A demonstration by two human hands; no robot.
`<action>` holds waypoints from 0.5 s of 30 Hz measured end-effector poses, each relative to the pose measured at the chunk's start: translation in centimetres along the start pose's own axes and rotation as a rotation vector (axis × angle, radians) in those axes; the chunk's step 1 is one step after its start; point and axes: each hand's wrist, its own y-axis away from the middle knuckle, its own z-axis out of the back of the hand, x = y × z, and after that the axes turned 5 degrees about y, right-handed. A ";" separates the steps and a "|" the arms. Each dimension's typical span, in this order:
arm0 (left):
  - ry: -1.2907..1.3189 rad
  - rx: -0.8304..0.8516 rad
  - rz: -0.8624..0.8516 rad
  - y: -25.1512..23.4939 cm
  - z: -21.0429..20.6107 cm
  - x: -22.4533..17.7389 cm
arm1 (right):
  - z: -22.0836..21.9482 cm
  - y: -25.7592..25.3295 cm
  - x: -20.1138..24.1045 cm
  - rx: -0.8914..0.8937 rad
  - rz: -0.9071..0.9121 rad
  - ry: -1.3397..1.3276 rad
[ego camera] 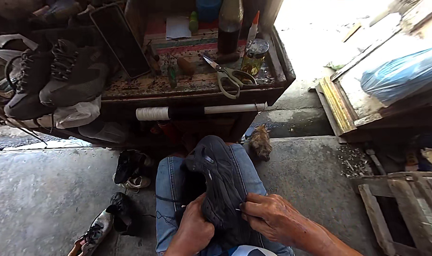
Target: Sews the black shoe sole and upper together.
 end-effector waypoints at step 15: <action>0.068 0.128 0.095 0.3 1.3 0.7 | -1.6 0.0 1.4 -0.084 0.007 0.115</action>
